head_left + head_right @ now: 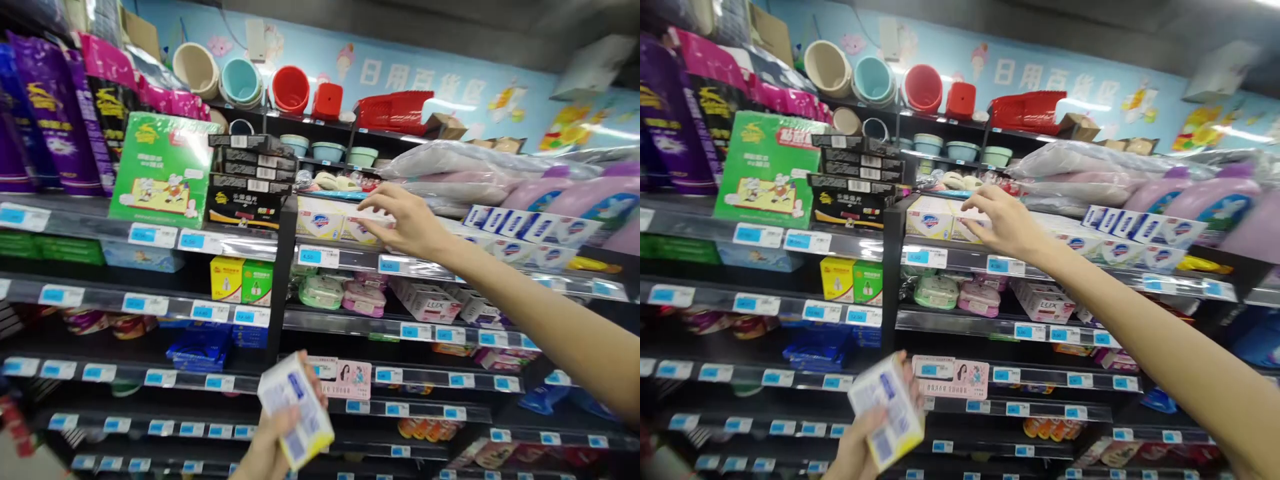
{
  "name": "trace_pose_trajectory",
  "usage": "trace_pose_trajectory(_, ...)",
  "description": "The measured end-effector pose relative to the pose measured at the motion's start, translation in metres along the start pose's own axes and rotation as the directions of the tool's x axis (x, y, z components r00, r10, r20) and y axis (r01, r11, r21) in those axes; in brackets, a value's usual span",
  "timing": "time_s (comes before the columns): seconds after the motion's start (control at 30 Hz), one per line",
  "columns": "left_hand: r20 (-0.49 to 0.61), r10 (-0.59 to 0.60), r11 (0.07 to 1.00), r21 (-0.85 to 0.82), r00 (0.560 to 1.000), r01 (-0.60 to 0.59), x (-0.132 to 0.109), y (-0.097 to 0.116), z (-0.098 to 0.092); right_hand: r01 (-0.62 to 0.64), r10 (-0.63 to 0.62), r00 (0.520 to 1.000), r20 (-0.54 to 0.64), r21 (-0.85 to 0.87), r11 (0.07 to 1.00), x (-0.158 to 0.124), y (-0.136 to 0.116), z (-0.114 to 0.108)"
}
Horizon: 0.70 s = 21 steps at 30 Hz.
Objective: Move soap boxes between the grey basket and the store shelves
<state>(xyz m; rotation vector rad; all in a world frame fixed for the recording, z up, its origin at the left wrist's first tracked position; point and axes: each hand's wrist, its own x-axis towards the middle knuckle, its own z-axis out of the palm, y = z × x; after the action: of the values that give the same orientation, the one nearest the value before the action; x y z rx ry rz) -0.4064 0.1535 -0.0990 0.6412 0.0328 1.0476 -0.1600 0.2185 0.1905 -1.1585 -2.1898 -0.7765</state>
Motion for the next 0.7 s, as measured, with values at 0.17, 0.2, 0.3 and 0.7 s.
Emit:
trace_pose_trajectory(0.17, -0.024, 0.061, 0.992, 0.110, 0.998, -0.058, 0.032, 0.010, 0.021, -0.094, -0.063, 0.883, 0.465, 0.306, 0.947, -0.025, -0.081, -0.008)
trace_pose_trajectory(0.2, -0.007, 0.075, 0.984, 0.164, 0.997, -0.073, 0.038, 0.012, 0.026, -0.115, -0.102, 0.821, 0.562, 0.337, 0.934, -0.030, -0.092, -0.007)
trace_pose_trajectory(0.3, 0.116, 0.215, 0.825, 0.510, 0.970, -0.243, 0.048, 0.018, 0.036, -0.214, -0.135, 0.707, 0.694, 0.391, 0.895, -0.040, -0.106, -0.002)
trace_pose_trajectory(0.7, 0.867, 0.301, -0.682, 0.487, 0.398, -0.546, 0.065, 0.054, 0.036, -0.520, 0.034, 0.779, 0.626, 0.616, 0.592, -0.067, -0.091, 0.037)
